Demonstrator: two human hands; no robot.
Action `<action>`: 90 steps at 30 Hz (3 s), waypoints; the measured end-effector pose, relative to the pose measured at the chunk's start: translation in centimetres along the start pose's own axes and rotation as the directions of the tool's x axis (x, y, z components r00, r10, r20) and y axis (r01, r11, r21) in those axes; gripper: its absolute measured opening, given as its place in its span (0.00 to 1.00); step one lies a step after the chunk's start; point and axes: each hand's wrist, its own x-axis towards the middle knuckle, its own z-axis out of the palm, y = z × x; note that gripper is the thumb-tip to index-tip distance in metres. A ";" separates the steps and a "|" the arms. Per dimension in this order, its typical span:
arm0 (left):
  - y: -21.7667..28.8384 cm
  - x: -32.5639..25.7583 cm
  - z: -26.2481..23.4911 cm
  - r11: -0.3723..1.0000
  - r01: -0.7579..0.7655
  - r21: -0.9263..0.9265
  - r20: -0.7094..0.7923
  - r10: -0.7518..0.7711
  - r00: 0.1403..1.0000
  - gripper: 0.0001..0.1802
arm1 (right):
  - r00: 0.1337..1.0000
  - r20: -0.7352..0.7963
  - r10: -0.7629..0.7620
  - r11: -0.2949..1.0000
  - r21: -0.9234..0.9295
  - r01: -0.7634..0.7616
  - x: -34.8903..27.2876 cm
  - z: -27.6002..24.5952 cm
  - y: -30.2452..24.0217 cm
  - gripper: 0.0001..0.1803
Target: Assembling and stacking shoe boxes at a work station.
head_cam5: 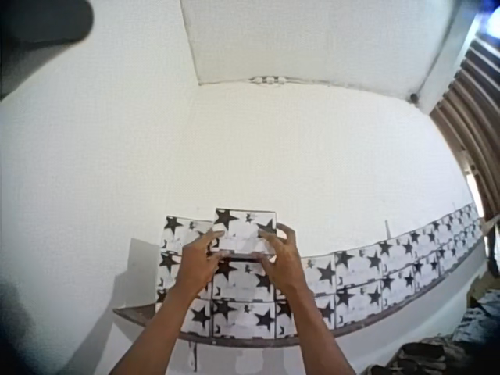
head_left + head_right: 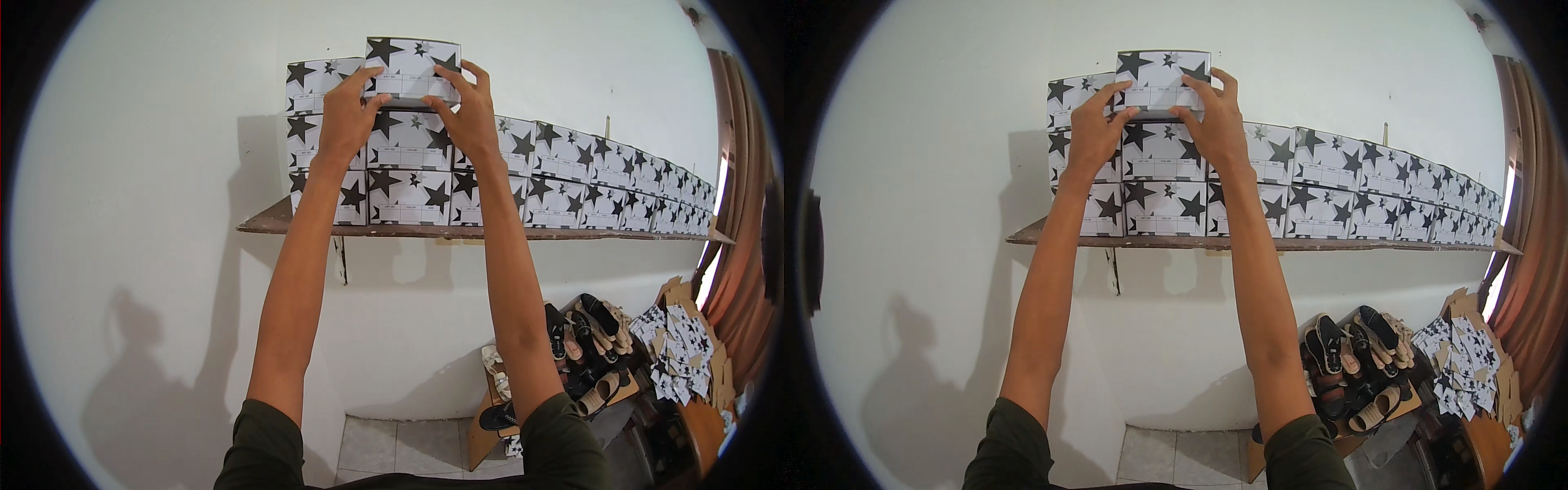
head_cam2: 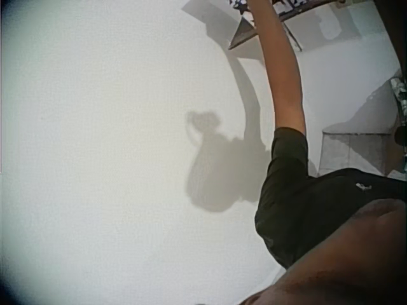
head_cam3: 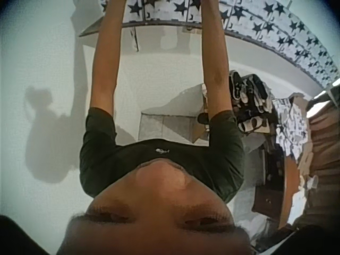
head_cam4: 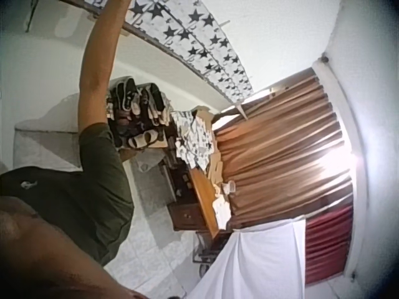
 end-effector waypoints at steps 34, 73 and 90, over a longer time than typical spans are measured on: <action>-0.2 -6.5 4.9 0.841 -0.172 0.512 0.013 0.193 0.981 0.27 | 0.998 -0.005 -0.061 0.980 -0.192 0.058 -5.5 2.6 -2.7 0.25; -1.2 -7.7 4.7 0.859 -0.098 0.502 0.112 0.047 0.993 0.32 | 0.993 0.107 0.043 0.885 -0.466 0.012 -7.3 4.0 -2.4 0.27; 8.2 -23.1 -0.9 0.873 0.291 -0.391 0.250 -0.204 0.946 0.33 | 0.925 0.238 0.295 0.954 -0.026 -0.298 -17.8 -9.1 -10.9 0.35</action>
